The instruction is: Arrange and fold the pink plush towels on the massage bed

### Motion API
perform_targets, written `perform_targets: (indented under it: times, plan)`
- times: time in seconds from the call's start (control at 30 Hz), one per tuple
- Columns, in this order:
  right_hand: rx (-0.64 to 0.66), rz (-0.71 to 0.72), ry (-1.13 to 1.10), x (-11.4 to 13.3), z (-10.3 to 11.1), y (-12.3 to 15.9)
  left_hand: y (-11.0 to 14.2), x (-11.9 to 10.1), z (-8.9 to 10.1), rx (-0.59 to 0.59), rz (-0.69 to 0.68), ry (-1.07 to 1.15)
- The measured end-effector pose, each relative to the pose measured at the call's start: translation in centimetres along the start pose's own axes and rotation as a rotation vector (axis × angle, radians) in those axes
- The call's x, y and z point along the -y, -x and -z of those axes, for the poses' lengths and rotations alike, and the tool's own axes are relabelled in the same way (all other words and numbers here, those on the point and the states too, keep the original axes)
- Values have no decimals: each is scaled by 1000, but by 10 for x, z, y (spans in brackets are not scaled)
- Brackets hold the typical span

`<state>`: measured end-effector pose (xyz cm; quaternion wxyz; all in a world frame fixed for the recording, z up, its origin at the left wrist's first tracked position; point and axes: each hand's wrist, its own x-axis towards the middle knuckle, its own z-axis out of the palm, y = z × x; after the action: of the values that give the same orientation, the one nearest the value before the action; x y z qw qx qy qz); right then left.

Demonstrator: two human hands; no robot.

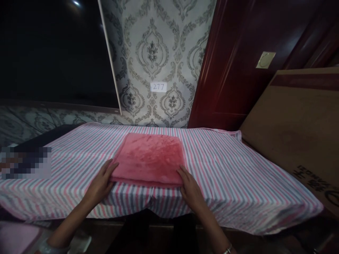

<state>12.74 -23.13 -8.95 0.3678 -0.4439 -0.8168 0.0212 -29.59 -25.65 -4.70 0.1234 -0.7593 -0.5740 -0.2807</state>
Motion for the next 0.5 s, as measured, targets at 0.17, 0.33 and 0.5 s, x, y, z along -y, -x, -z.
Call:
perform_targets:
  times: [0.17,0.33,0.5]
  plan:
    - [-56,24,-11,-3,10,-18,-16,1,16,-9,7,54]
    - [-180,30,-67,5,52,-68,-65,-7,62,-74,-58,162]
    - [-413,-24,-129,34,119,-129,-129,-22,128,-150,-4,284]
